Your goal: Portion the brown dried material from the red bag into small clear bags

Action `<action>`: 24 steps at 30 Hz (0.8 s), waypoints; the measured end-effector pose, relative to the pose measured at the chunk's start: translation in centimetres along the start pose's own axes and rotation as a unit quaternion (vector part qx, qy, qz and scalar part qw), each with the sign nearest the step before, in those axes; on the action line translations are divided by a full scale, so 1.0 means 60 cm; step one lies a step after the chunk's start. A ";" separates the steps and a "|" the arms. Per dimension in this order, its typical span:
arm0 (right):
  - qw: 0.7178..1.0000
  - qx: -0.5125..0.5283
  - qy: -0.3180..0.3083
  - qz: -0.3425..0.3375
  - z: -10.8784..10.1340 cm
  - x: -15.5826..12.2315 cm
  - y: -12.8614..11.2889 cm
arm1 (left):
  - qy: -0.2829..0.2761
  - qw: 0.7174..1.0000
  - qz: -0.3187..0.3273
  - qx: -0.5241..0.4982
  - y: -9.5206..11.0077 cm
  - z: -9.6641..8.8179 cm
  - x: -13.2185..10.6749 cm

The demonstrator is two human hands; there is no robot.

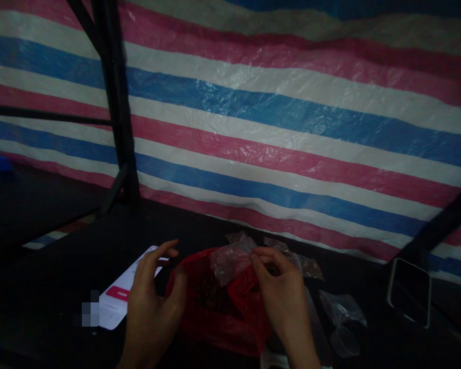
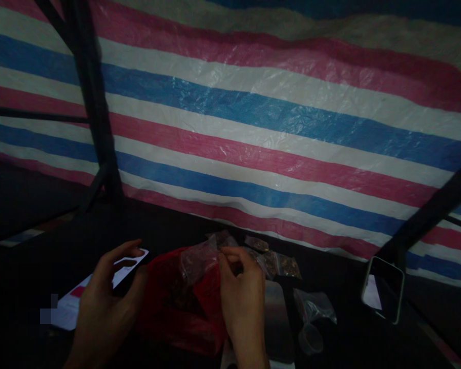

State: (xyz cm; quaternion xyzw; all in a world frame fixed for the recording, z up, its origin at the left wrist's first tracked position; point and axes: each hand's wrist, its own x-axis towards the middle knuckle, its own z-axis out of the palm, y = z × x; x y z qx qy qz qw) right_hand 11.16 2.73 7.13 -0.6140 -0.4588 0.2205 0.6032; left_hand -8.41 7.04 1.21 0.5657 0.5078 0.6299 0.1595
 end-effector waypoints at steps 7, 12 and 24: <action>0.964 -0.025 0.261 0.036 -0.139 0.026 0.021 | 0.018 0.998 0.039 0.039 -0.020 -0.003 -0.002; 0.891 -0.294 0.300 0.175 -0.259 0.017 0.055 | 0.048 0.995 0.067 0.047 -0.016 -0.006 -0.001; 0.908 -0.397 0.130 0.024 -0.153 0.059 0.119 | 0.048 0.996 -0.003 0.072 -0.004 -0.016 -0.006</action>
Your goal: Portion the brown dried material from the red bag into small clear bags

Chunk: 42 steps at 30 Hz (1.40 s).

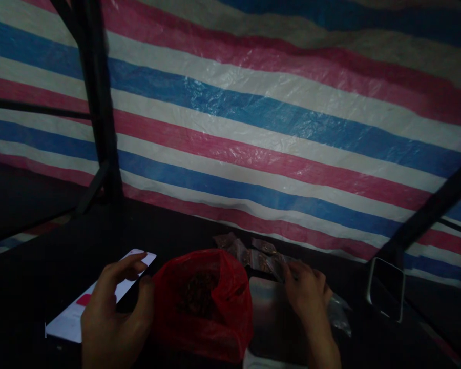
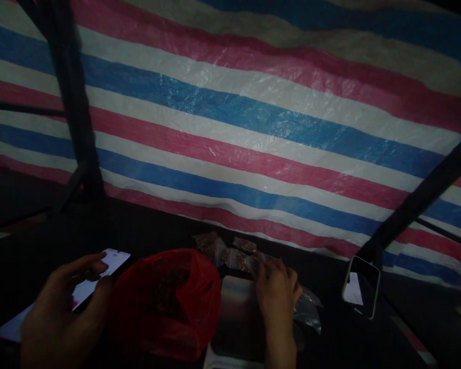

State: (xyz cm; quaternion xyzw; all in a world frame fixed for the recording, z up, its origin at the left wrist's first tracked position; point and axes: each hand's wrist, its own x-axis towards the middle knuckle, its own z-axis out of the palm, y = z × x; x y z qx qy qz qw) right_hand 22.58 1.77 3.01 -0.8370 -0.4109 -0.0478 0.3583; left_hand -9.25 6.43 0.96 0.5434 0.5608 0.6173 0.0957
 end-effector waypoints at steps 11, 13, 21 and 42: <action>0.997 0.070 -0.012 0.000 -0.015 0.025 0.005 | -0.004 0.999 0.040 -0.021 0.018 0.001 -0.011; 0.991 0.131 -0.019 -0.018 -0.040 0.026 -0.011 | -0.026 0.998 0.029 -0.055 0.033 0.000 -0.011; 0.898 0.369 -0.156 -0.182 -0.103 -0.097 -0.194 | -0.255 0.891 -0.161 -0.338 0.109 0.023 -0.022; 0.904 0.322 -0.231 -0.159 -0.017 -0.151 -0.214 | -0.361 0.880 -0.099 -0.293 0.067 0.011 -0.029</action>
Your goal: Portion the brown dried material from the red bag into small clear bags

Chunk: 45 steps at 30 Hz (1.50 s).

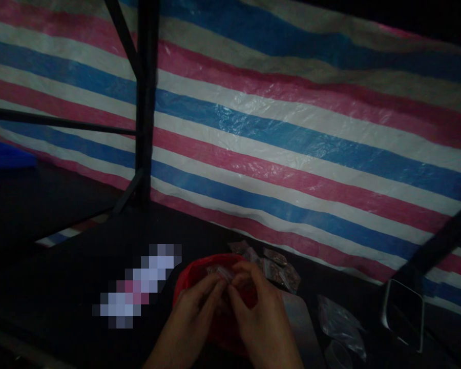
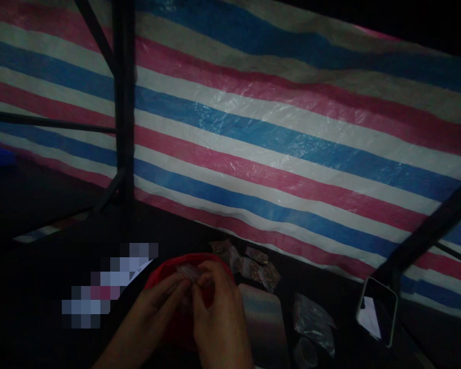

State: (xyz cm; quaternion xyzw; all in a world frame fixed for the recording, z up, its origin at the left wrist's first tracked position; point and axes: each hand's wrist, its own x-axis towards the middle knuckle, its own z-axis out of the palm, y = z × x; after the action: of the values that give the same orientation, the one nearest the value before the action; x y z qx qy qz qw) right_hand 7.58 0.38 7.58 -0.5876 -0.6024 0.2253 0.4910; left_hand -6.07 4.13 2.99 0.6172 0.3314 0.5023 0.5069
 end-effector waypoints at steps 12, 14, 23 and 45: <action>1.000 0.002 -0.020 0.011 0.019 0.008 0.005 | 0.008 0.995 0.014 0.099 0.000 -0.037 -0.011; 0.999 0.018 -0.036 0.020 0.017 0.008 0.003 | 0.001 0.998 -0.003 0.065 0.004 -0.034 -0.010; 0.987 0.118 -0.108 0.032 0.013 0.004 0.012 | -0.017 0.994 -0.087 -0.059 0.007 -0.036 -0.006; 0.995 -0.048 0.029 -0.082 0.000 0.014 0.031 | -0.009 0.949 -0.233 -0.210 -0.020 -0.010 -0.001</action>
State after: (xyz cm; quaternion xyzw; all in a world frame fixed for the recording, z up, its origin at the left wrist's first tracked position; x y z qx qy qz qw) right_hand 8.64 1.55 6.29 -0.5654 -0.6439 0.1379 0.4967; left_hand -6.53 4.57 1.81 0.4070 0.3479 0.4229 0.7311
